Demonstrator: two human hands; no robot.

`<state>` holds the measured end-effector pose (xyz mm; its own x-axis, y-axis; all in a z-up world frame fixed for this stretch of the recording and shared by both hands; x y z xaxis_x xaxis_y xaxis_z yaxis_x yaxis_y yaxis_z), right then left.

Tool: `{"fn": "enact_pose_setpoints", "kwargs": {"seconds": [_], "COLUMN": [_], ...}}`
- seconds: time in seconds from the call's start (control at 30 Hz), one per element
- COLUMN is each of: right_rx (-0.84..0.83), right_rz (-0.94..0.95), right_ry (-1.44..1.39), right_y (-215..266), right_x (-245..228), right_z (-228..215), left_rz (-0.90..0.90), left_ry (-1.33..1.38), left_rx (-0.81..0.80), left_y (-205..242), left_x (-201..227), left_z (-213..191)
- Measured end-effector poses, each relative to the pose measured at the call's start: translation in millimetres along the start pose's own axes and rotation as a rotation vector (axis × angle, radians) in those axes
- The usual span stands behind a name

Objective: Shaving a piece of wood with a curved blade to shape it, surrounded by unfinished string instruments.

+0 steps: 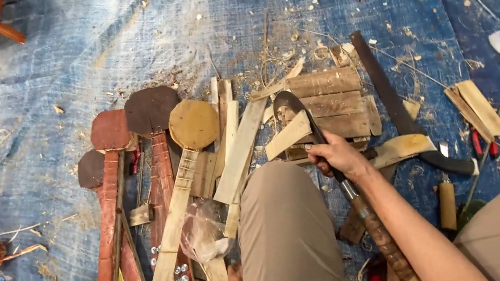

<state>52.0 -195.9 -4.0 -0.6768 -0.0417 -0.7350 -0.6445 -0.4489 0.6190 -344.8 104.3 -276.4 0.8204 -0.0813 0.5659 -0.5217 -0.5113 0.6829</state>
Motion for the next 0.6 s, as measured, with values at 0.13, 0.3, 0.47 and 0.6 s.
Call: {"fn": "enact_pose_setpoints", "kwargs": {"seconds": [0.13,0.3,0.47,0.6], "right_rx": [-0.019,-0.015,0.009,0.041], "right_rz": [-0.041,-0.023,-0.019,-0.017], "right_ry": [0.005,-0.023,0.021,0.128], "right_y": [-5.7,1.4,3.5,9.0], "right_x": [2.6,0.5,0.1,-2.8], "right_z": [-3.6,-3.4,2.6,14.9], "left_rz": [0.020,0.104,0.145,0.294], "left_ry": [-0.089,-0.293,-0.447,-0.063], "left_rx": [0.024,0.116,0.205,0.515], "left_y": [4.0,-6.0,-10.8,86.0], "left_x": [5.0,26.2,44.9,252.1], "left_z": [-20.3,-52.2,-79.0,-165.6]}}
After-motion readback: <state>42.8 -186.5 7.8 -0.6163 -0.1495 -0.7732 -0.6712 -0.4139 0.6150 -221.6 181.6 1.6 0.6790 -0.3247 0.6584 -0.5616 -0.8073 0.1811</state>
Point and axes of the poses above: each hand's wrist, its own y-axis away from the middle knuckle, its own z-axis out of the palm, x = y × z, the point moved 8 cm from there along -y, towards the middle knuckle, and after that the axes turned 6 degrees about z, right-handed, at the moved point
